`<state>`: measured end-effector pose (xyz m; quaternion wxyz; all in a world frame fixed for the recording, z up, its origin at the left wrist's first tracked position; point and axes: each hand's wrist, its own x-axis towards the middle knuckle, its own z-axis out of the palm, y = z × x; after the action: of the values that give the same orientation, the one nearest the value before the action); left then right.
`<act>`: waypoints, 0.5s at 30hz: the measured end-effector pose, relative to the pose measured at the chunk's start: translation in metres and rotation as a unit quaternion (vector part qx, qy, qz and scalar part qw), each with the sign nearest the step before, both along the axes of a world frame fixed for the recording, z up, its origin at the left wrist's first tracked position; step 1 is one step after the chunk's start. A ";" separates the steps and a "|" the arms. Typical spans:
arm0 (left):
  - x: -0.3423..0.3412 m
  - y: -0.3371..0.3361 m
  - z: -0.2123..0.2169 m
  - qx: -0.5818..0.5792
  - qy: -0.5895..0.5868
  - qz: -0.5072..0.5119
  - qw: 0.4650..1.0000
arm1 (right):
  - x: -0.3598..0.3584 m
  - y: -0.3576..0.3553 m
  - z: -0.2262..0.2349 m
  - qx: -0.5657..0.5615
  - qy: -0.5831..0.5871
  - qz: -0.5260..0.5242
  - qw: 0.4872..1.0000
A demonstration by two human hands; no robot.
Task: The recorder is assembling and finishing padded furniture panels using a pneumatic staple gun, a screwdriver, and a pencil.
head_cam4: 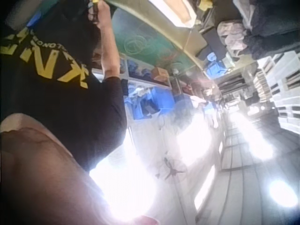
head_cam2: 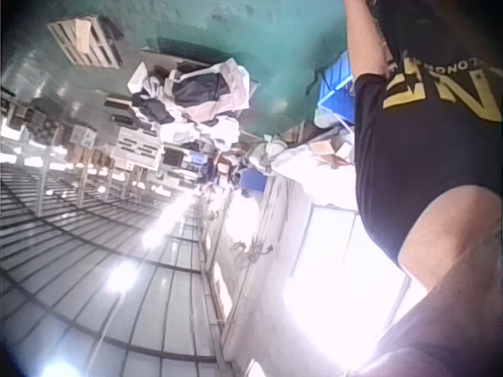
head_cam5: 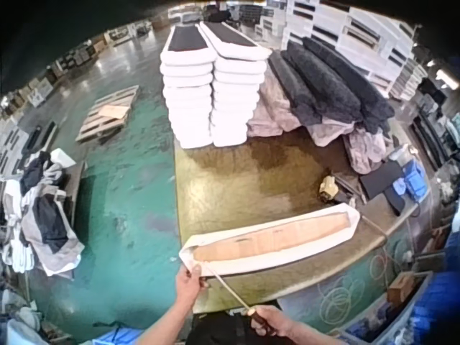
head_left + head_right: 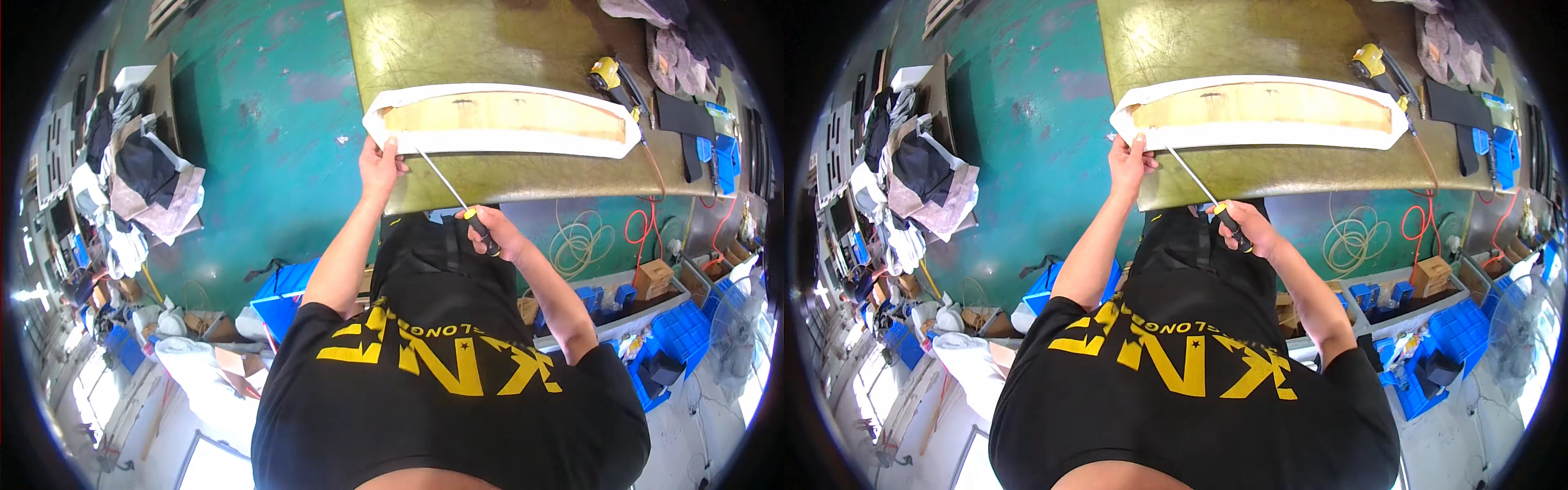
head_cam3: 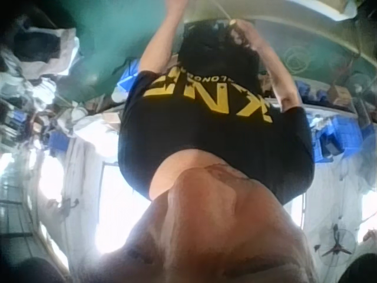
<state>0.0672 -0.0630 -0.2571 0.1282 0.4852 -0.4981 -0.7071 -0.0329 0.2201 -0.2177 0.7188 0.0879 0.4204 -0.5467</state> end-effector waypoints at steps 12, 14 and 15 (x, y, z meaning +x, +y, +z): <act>-0.002 0.002 0.009 -0.002 -0.081 0.016 0.997 | -0.073 0.008 -0.011 -0.037 -0.233 0.033 0.971; 0.001 0.007 0.022 -0.085 -0.154 0.009 0.984 | -0.110 0.004 0.004 -0.045 -0.088 0.074 0.992; 0.003 0.009 0.033 -0.168 -0.212 -0.001 0.963 | -0.131 0.001 0.013 -0.081 0.018 0.109 0.991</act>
<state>0.0707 -0.0540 -0.2242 0.0988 0.5952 -0.6260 -0.4941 -0.1639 0.2212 -0.2048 0.7715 -0.0266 0.3946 -0.4985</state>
